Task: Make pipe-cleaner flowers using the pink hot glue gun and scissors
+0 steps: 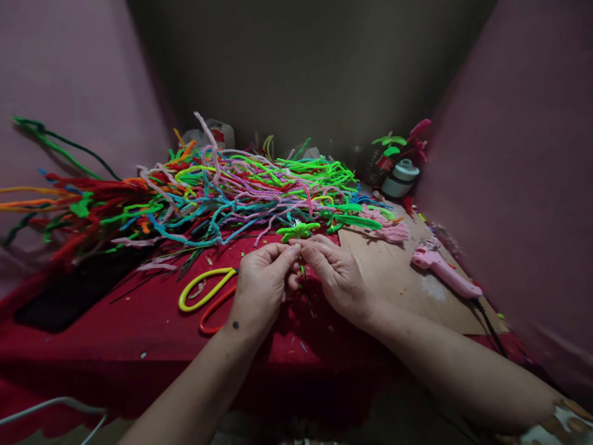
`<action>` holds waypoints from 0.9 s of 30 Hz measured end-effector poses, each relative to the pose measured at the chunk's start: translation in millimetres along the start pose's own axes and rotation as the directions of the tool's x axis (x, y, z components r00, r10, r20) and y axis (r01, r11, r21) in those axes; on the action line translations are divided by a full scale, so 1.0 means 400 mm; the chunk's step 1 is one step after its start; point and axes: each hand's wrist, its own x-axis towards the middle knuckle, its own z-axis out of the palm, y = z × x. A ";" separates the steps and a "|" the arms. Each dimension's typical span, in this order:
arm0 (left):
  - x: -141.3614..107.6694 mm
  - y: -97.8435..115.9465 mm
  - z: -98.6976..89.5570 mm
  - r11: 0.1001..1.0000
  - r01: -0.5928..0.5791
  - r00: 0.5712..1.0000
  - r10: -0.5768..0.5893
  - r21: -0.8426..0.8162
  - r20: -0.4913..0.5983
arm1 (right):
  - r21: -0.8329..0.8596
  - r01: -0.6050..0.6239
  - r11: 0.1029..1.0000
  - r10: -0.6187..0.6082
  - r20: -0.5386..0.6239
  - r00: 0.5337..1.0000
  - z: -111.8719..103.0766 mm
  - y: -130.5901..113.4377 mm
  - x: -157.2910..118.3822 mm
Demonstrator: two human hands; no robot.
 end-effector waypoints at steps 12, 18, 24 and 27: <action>0.004 0.018 -0.001 0.953 -0.171 0.985 0.174 0.250 0.011 | -0.010 -0.248 0.969 0.245 0.198 0.949 -0.041 -0.037 0.051; 0.036 0.032 -0.019 0.960 -0.157 0.987 0.163 0.232 -0.007 | 0.123 -0.389 0.913 0.386 0.048 0.921 -0.076 -0.014 0.071; 0.078 0.000 -0.038 0.901 0.088 0.972 -0.170 0.425 0.160 | 0.174 -0.576 0.799 0.567 0.106 0.817 -0.064 0.028 0.065; 0.099 -0.015 -0.030 0.878 0.083 0.954 -0.206 0.471 0.217 | 0.248 -0.599 0.761 0.590 0.117 0.799 -0.047 0.024 0.064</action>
